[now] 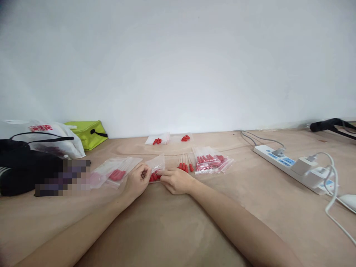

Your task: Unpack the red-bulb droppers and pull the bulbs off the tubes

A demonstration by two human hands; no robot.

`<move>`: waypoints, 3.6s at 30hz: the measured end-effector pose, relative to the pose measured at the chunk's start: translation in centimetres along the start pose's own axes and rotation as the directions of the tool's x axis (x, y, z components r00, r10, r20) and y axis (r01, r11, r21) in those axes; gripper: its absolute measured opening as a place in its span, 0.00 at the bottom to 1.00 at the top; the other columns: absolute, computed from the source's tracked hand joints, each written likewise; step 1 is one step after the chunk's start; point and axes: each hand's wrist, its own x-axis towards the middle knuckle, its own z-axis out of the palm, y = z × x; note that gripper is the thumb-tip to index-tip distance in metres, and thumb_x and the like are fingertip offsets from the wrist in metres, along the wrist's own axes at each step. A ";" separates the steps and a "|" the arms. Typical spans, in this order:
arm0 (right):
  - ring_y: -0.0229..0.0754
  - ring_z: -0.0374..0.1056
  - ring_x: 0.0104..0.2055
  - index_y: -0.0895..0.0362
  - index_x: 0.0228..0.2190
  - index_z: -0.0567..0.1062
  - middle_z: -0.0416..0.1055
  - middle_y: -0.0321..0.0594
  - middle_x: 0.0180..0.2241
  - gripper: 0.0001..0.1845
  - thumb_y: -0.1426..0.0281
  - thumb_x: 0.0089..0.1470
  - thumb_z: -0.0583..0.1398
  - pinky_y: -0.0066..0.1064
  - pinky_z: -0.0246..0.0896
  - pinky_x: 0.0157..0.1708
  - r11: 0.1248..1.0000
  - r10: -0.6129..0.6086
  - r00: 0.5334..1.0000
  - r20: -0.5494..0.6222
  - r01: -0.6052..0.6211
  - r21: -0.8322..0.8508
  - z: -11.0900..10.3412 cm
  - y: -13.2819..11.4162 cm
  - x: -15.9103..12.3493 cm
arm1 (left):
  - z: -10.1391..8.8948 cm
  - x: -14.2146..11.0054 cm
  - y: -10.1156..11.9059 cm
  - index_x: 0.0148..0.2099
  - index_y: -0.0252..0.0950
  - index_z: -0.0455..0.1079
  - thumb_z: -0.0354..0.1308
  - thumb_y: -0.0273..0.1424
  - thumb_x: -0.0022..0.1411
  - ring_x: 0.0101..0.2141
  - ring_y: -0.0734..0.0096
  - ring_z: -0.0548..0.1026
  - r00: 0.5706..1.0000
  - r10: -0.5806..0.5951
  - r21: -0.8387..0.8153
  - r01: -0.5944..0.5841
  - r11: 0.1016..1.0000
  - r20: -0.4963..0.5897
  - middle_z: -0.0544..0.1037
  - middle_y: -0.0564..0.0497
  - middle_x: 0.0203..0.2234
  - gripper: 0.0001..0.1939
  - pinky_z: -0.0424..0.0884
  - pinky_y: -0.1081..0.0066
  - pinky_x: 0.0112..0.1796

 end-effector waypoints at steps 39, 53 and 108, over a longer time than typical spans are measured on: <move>0.38 0.64 0.29 0.56 0.26 0.68 0.71 0.33 0.25 0.14 0.66 0.34 0.65 0.33 0.48 0.34 0.731 0.641 0.756 0.133 -0.654 0.197 -0.2 -1.6 3.0 | -2.7 -0.5 -2.4 0.44 0.39 0.65 0.56 0.37 0.53 0.39 0.64 0.70 0.929 0.159 -0.073 -0.142 0.987 0.334 0.73 0.49 0.38 0.16 0.65 0.65 0.40; 0.32 0.64 0.19 0.55 0.27 0.60 0.63 0.26 0.20 0.16 0.75 0.36 0.62 0.26 0.62 0.20 0.068 0.713 0.613 0.339 -0.542 0.838 -1.0 0.7 1.5 | -2.2 -0.4 -3.0 0.41 0.36 0.66 0.55 0.37 0.53 0.36 0.65 0.71 0.937 0.115 -0.037 -0.108 0.993 0.329 0.74 0.48 0.35 0.14 0.66 0.67 0.37; 0.38 0.62 0.31 0.57 0.26 0.69 0.69 0.38 0.26 0.08 0.70 0.52 0.52 0.32 0.47 0.34 0.880 0.358 0.891 -0.280 -0.422 -0.216 -1.1 2.5 -3.3 | -2.1 0.3 -1.6 0.53 0.38 0.62 0.46 0.43 0.58 0.51 0.62 0.63 0.871 0.009 0.145 -0.092 0.985 0.492 0.65 0.47 0.51 0.23 0.59 0.61 0.50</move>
